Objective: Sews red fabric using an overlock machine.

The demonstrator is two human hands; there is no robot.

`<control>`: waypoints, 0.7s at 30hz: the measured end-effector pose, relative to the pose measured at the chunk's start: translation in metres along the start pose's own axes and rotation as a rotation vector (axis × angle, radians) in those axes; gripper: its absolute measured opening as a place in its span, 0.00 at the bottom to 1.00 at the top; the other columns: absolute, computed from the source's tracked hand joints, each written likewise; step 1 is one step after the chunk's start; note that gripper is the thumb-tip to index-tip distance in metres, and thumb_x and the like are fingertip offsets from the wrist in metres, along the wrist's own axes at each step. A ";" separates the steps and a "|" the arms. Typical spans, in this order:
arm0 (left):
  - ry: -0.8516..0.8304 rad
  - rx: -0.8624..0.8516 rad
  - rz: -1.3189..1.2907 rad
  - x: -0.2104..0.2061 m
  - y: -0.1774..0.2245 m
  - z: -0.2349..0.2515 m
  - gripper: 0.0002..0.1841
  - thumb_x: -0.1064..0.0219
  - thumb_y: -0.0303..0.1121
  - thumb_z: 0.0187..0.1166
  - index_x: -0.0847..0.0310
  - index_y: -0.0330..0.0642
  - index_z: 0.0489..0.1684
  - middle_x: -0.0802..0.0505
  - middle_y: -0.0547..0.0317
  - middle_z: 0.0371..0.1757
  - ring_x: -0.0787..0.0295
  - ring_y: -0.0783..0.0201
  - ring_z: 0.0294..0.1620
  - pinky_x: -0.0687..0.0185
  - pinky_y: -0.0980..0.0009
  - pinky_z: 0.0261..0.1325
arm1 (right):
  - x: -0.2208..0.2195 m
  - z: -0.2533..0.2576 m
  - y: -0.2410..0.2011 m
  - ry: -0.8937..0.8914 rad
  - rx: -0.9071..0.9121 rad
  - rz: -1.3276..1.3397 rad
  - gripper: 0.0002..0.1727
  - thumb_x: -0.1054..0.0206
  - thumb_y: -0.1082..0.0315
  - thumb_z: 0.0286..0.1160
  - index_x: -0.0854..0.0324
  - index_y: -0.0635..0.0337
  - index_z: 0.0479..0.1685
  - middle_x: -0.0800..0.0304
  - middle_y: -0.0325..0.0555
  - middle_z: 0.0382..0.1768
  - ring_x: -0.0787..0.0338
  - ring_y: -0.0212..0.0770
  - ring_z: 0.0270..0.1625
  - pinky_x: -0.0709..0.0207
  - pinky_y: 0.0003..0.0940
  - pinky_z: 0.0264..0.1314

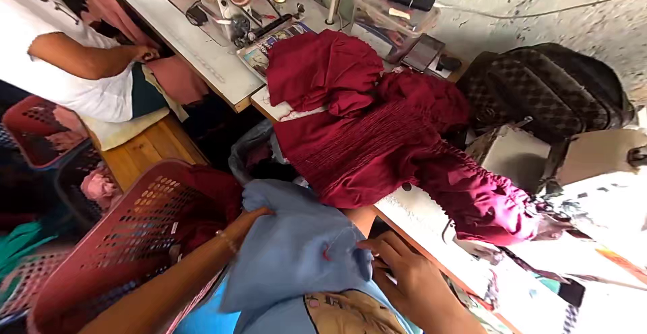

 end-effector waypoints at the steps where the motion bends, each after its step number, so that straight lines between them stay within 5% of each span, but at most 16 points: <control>1: 0.073 -0.015 0.041 0.004 -0.006 0.019 0.34 0.32 0.32 0.79 0.42 0.33 0.83 0.15 0.44 0.63 0.15 0.60 0.60 0.17 0.61 0.63 | -0.006 -0.006 0.008 -0.033 -0.069 -0.046 0.22 0.29 0.68 0.56 0.10 0.56 0.55 0.11 0.52 0.43 0.11 0.47 0.24 0.19 0.48 0.18; 3: 0.157 -0.106 0.071 0.012 -0.012 0.069 0.41 0.28 0.30 0.74 0.47 0.30 0.87 0.18 0.36 0.70 0.17 0.52 0.69 0.20 0.55 0.71 | -0.009 -0.022 0.023 -0.067 -0.178 -0.073 0.25 0.27 0.69 0.55 0.11 0.58 0.59 0.10 0.54 0.45 0.09 0.52 0.27 0.17 0.53 0.21; 6: 0.238 -0.281 0.221 0.019 0.022 0.122 0.27 0.34 0.27 0.81 0.34 0.23 0.77 0.18 0.36 0.70 0.20 0.57 0.69 0.27 0.63 0.74 | -0.001 -0.051 0.041 -0.080 -0.300 0.039 0.21 0.28 0.69 0.64 0.12 0.59 0.60 0.10 0.55 0.46 0.07 0.52 0.34 0.15 0.53 0.27; 9: 0.417 -0.391 0.526 0.035 0.054 0.166 0.46 0.30 0.35 0.81 0.60 0.26 0.92 0.41 0.22 0.88 0.44 0.34 0.90 0.48 0.46 0.90 | 0.005 -0.084 0.058 0.029 -0.362 0.180 0.14 0.30 0.68 0.71 0.12 0.58 0.56 0.09 0.52 0.45 0.07 0.47 0.37 0.14 0.47 0.33; 10: 0.473 -0.449 0.571 0.036 0.072 0.168 0.51 0.30 0.37 0.79 0.69 0.26 0.93 0.52 0.16 0.90 0.55 0.23 0.91 0.56 0.38 0.90 | 0.011 -0.094 0.067 0.120 -0.378 0.210 0.12 0.31 0.67 0.73 0.12 0.58 0.53 0.09 0.51 0.45 0.08 0.44 0.39 0.13 0.44 0.36; 12: 0.598 -0.656 0.516 0.040 0.111 0.148 0.52 0.32 0.34 0.77 0.73 0.24 0.93 0.59 0.11 0.89 0.64 0.16 0.90 0.61 0.35 0.90 | 0.023 -0.118 0.088 0.351 -0.454 0.306 0.11 0.32 0.64 0.78 0.11 0.56 0.53 0.09 0.44 0.44 0.12 0.33 0.37 0.16 0.31 0.39; 14: 0.733 -0.915 0.396 0.047 0.139 0.110 0.48 0.35 0.34 0.79 0.68 0.21 0.92 0.56 0.15 0.90 0.63 0.23 0.92 0.63 0.44 0.94 | 0.031 -0.141 0.108 0.618 -0.546 0.385 0.13 0.32 0.61 0.80 0.13 0.56 0.57 0.11 0.36 0.39 0.21 0.20 0.27 0.24 0.18 0.30; 16: 0.729 -1.242 0.385 0.021 0.164 0.067 0.41 0.38 0.35 0.84 0.58 0.13 0.86 0.45 0.13 0.87 0.49 0.29 0.90 0.51 0.53 0.92 | 0.045 -0.143 0.122 0.811 -0.543 0.236 0.18 0.31 0.62 0.79 0.18 0.57 0.65 0.13 0.36 0.35 0.28 0.18 0.20 0.30 0.13 0.22; 18: 0.478 -1.548 0.478 -0.046 0.184 0.029 0.31 0.41 0.34 0.86 0.42 0.09 0.74 0.29 0.13 0.76 0.34 0.37 0.83 0.38 0.55 0.85 | 0.063 -0.125 0.122 0.807 -0.512 -0.025 0.25 0.30 0.58 0.78 0.22 0.57 0.73 0.11 0.40 0.34 0.25 0.27 0.20 0.29 0.22 0.21; 21: 0.119 -1.651 0.686 -0.170 0.197 -0.006 0.23 0.43 0.41 0.88 0.20 0.24 0.61 0.16 0.31 0.69 0.25 0.46 0.78 0.35 0.48 0.82 | 0.083 -0.091 0.130 0.677 -0.479 -0.163 0.28 0.30 0.51 0.77 0.17 0.61 0.70 0.04 0.49 0.45 0.04 0.44 0.36 0.12 0.46 0.32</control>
Point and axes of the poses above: each hand's wrist, its own z-axis towards the middle knuckle, its own x-axis out of the back of the hand, y = z × x, the point moved 8 cm from there along z, towards the middle knuckle
